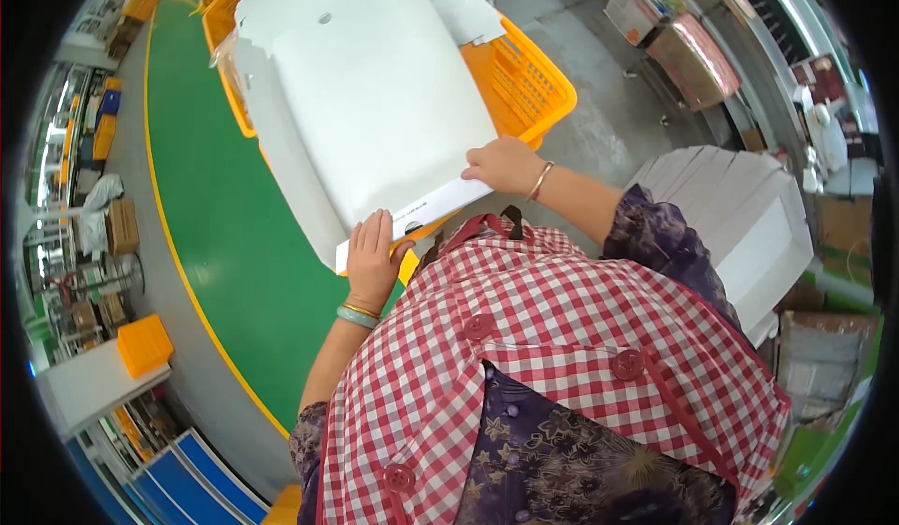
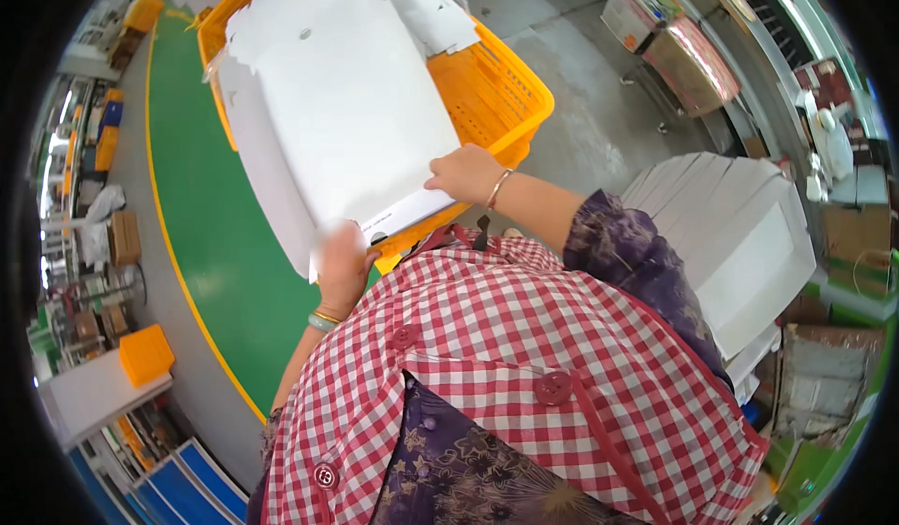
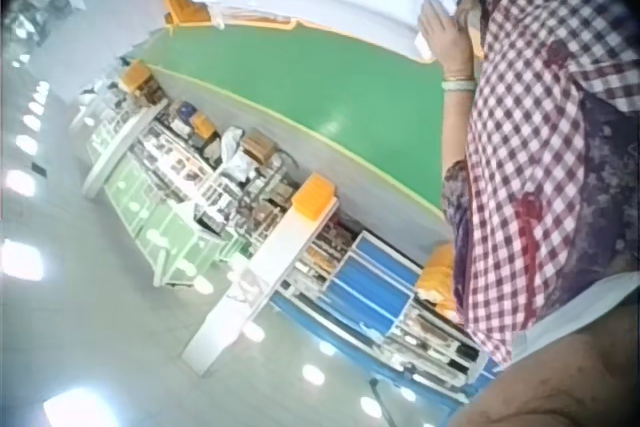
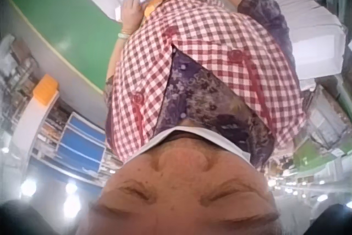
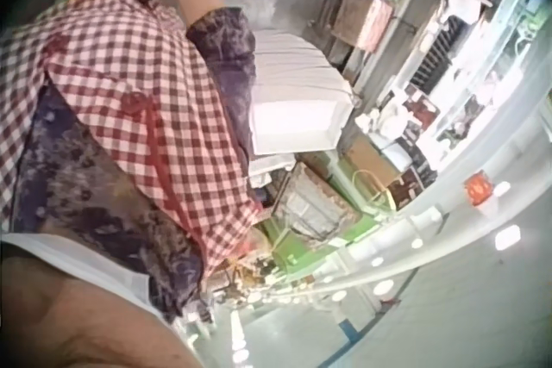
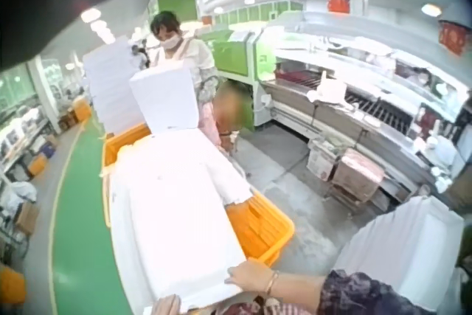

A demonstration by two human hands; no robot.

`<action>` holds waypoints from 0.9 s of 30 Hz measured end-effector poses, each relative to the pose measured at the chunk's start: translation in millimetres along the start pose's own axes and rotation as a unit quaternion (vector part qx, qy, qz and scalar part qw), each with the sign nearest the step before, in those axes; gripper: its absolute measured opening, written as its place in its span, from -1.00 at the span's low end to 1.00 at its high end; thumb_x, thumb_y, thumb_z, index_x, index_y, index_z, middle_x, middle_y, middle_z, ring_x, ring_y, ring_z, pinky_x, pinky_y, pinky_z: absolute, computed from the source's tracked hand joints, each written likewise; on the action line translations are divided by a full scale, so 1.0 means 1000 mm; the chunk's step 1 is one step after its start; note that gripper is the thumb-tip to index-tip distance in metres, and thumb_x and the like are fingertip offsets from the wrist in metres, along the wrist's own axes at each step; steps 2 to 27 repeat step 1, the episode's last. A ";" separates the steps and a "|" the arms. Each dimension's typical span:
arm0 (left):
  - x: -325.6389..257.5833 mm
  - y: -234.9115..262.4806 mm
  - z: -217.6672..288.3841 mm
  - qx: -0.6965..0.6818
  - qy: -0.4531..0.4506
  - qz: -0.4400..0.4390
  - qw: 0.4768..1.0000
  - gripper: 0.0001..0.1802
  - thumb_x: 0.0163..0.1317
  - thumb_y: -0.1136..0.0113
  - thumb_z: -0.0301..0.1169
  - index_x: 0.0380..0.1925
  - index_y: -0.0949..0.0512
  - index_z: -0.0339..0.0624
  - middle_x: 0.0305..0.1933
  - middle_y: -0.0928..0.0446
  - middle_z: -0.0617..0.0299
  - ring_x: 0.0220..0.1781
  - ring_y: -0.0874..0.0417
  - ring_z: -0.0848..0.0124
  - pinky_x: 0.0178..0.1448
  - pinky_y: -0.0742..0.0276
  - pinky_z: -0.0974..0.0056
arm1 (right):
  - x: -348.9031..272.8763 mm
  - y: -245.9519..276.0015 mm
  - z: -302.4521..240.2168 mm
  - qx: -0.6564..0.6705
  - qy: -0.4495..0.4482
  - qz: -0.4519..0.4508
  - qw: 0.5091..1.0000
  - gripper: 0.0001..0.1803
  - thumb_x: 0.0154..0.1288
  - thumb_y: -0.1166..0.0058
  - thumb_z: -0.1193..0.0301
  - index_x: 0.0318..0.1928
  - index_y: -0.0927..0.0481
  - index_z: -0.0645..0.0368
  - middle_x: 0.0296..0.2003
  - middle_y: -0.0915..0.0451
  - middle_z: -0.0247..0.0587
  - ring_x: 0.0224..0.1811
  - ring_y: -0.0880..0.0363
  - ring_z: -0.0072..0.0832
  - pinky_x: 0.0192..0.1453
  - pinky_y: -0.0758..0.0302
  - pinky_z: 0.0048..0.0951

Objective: The person assembles white cardboard boxes by hand in a factory setting. They pick up flat sheets from a yellow basket, fold the sides to form the box shape, and stack the finished boxes on a nearby pile. The process is repeated continuously throughout the video.

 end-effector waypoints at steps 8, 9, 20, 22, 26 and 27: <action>-0.004 -0.010 -0.004 -0.010 -0.011 -0.017 1.000 -0.39 0.08 -0.29 -0.19 0.09 -0.41 -0.27 0.10 -0.46 0.00 0.16 -0.45 0.08 0.25 -0.34 0.03 | -0.005 0.001 0.005 0.003 -0.011 0.007 1.000 -0.61 0.23 -0.01 0.05 -0.30 -0.60 0.14 -0.43 -0.60 0.03 -0.30 -0.61 -0.05 -0.19 -0.48 -0.09; -0.004 -0.010 -0.004 -0.010 -0.011 -0.017 1.000 -0.39 0.08 -0.29 -0.19 0.09 -0.41 -0.27 0.10 -0.46 0.00 0.16 -0.45 0.08 0.25 -0.34 0.03 | -0.005 0.001 0.005 0.003 -0.011 0.007 1.000 -0.61 0.23 -0.01 0.05 -0.30 -0.60 0.14 -0.43 -0.60 0.03 -0.30 -0.61 -0.05 -0.19 -0.48 -0.09; -0.004 -0.010 -0.004 -0.010 -0.011 -0.017 1.000 -0.39 0.08 -0.29 -0.19 0.09 -0.41 -0.27 0.10 -0.46 0.00 0.16 -0.45 0.08 0.25 -0.34 0.03 | -0.005 0.001 0.005 0.003 -0.011 0.007 1.000 -0.61 0.23 -0.01 0.05 -0.30 -0.60 0.14 -0.43 -0.60 0.03 -0.30 -0.61 -0.05 -0.19 -0.48 -0.09; -0.004 -0.010 -0.004 -0.010 -0.011 -0.017 1.000 -0.39 0.08 -0.29 -0.19 0.09 -0.41 -0.27 0.10 -0.46 0.00 0.16 -0.45 0.08 0.25 -0.34 0.03 | -0.005 0.001 0.005 0.003 -0.011 0.007 1.000 -0.61 0.23 -0.01 0.05 -0.30 -0.60 0.14 -0.43 -0.60 0.03 -0.30 -0.61 -0.05 -0.19 -0.48 -0.09; -0.004 -0.010 -0.004 -0.010 -0.011 -0.017 1.000 -0.39 0.08 -0.29 -0.19 0.09 -0.41 -0.27 0.10 -0.46 0.00 0.16 -0.45 0.08 0.25 -0.34 0.03 | -0.005 0.001 0.005 0.003 -0.011 0.007 1.000 -0.61 0.23 -0.01 0.05 -0.30 -0.60 0.14 -0.43 -0.60 0.03 -0.30 -0.61 -0.05 -0.19 -0.48 -0.09; -0.004 -0.010 -0.004 -0.010 -0.011 -0.017 1.000 -0.39 0.08 -0.29 -0.19 0.09 -0.41 -0.27 0.10 -0.46 0.00 0.16 -0.45 0.08 0.25 -0.34 0.03 | -0.005 0.001 0.005 0.003 -0.011 0.007 1.000 -0.61 0.23 -0.01 0.05 -0.30 -0.60 0.14 -0.43 -0.60 0.03 -0.30 -0.61 -0.05 -0.19 -0.48 -0.09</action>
Point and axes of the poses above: each hand's wrist, its own x-axis towards the middle knuckle, its own y-axis out of the back of the hand, z = x × y, the point moved 9 cm from there along x, towards the middle knuckle
